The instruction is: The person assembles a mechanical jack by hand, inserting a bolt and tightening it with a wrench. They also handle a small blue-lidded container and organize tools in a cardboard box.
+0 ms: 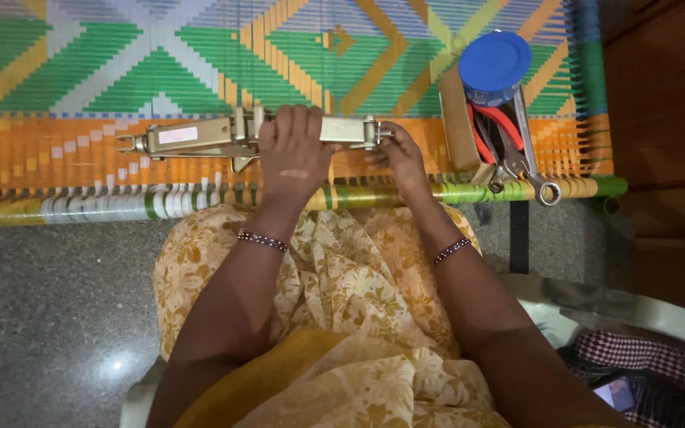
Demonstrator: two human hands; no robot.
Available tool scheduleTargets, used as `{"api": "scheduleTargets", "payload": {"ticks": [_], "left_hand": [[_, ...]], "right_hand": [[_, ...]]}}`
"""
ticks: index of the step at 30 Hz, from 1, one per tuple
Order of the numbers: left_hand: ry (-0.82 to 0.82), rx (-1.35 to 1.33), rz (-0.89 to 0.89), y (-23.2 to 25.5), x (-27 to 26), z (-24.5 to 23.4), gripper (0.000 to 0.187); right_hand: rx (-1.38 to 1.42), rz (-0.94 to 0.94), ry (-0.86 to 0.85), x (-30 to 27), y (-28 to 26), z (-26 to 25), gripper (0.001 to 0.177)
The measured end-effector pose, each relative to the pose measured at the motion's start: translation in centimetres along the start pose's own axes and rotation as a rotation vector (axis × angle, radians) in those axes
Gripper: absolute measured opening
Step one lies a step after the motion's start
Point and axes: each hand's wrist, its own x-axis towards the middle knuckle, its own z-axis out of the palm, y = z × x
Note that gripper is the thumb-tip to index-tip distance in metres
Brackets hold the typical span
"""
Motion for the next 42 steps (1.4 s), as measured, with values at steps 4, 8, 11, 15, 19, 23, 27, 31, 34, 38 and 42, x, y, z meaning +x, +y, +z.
{"api": "scheduleTargets", "payload": {"ticks": [4,8,11,15,19,23,27,31,34,38,42], "left_hand": [[0.083,-0.015,0.005,-1.3,-0.5,-1.4,0.056],[0.108,-0.115,0.002,-2.1,-0.5,-2.8,0.057],[0.122,-0.101,0.015,-2.3,-0.4,-3.5,0.058],[0.09,-0.13,0.013,-2.2,-0.2,-3.9,0.058],[0.169,-0.1,0.041,-1.8,-0.7,-4.2,0.057],[0.115,-0.123,0.017,-2.0,-0.7,-4.6,0.055],[0.097,-0.114,0.013,-2.2,-0.9,-5.0,0.055],[0.057,-0.131,0.022,-2.5,-1.1,-5.2,0.056],[0.091,-0.105,0.022,-2.7,-1.1,-5.2,0.057],[0.083,-0.107,-0.008,-2.8,-1.0,-5.2,0.057],[0.101,-0.11,0.007,-2.5,-0.8,-5.1,0.059]], "right_hand": [[-0.549,-0.322,0.059,-0.9,-1.3,0.9,0.042],[-0.732,-0.434,0.129,-1.2,-2.7,1.6,0.032],[-0.621,-0.551,0.094,-1.2,-3.0,1.8,0.027],[-0.56,-0.528,0.081,-1.4,-2.8,1.8,0.025],[-0.599,-0.495,0.095,-1.7,-3.3,2.2,0.029],[-0.562,-0.566,0.029,-2.2,-4.7,2.8,0.023],[-0.688,-0.57,-0.01,-3.0,-6.3,2.9,0.023],[-0.762,-0.591,-0.034,-3.7,-6.8,3.1,0.02],[-0.79,-0.668,-0.029,-3.8,-6.7,3.2,0.019],[-0.847,-0.525,-0.014,-4.2,-6.1,3.7,0.02],[-0.725,-0.381,0.015,-4.8,-5.4,3.9,0.024]]}}
